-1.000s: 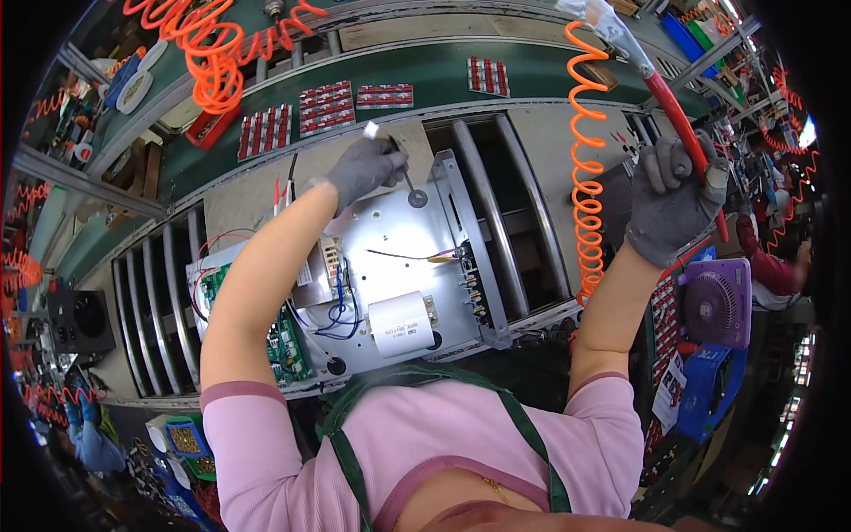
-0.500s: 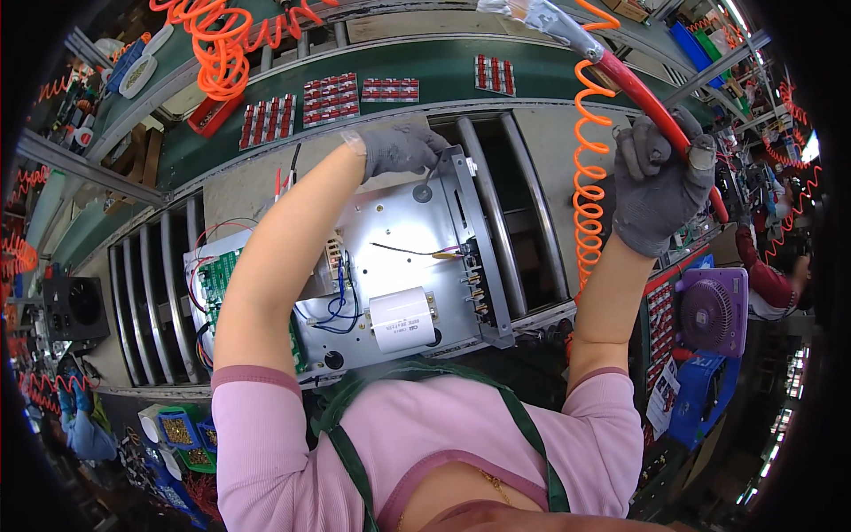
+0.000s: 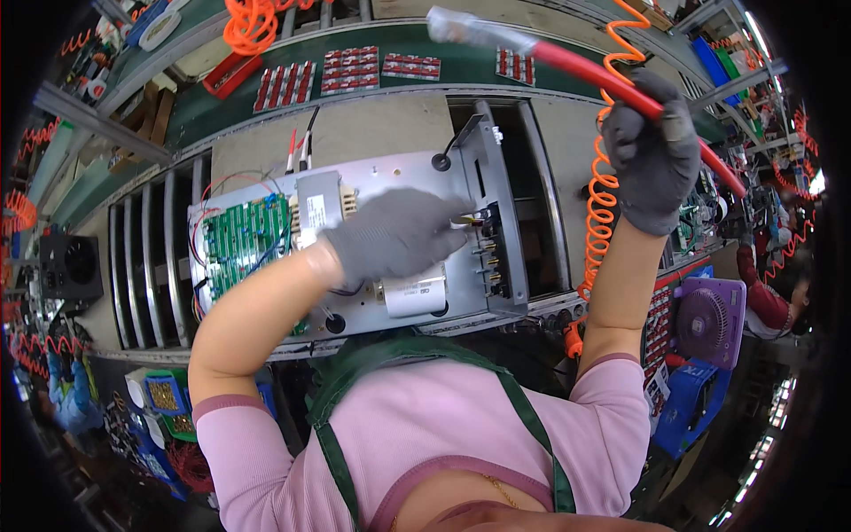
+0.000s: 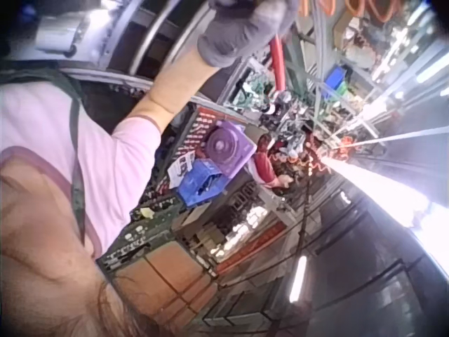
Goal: Assembling components within an electronic chassis using a pneumatic screwdriver and connecting wires.
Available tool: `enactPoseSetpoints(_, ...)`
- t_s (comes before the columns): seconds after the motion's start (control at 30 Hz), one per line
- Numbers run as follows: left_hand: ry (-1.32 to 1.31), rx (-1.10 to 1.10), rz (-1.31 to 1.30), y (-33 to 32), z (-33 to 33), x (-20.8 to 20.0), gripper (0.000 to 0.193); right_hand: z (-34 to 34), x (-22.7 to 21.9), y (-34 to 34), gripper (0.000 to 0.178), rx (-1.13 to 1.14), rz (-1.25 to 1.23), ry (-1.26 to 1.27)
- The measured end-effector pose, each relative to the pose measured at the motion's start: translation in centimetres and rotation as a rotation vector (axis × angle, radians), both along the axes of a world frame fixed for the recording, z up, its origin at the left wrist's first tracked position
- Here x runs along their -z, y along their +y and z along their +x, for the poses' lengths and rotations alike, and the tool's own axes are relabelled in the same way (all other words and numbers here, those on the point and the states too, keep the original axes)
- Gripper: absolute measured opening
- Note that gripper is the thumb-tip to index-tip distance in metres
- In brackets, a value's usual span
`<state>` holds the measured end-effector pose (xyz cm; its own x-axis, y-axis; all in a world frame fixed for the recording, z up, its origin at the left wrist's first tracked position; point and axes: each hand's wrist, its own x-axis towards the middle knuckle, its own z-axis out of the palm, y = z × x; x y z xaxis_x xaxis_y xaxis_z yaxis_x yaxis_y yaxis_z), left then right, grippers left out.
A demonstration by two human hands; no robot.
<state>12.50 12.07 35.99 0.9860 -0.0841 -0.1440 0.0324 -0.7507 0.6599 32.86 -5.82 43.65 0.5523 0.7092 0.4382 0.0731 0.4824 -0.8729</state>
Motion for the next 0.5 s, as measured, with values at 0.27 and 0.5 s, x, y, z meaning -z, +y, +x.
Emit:
enactPoseSetpoints(0.27, -0.440, -0.249, 0.262, -8.8, -4.0, 4.1, 0.027, -6.5, 1.2, 5.5, 0.031, -0.281, -0.800, -0.360)
enactPoseSetpoints(0.5, -0.581, -0.219, 0.341, -8.4, -4.5, 6.9, 0.022, -9.1, 4.5, 9.4, 0.025, -0.385, -0.946, -0.671)
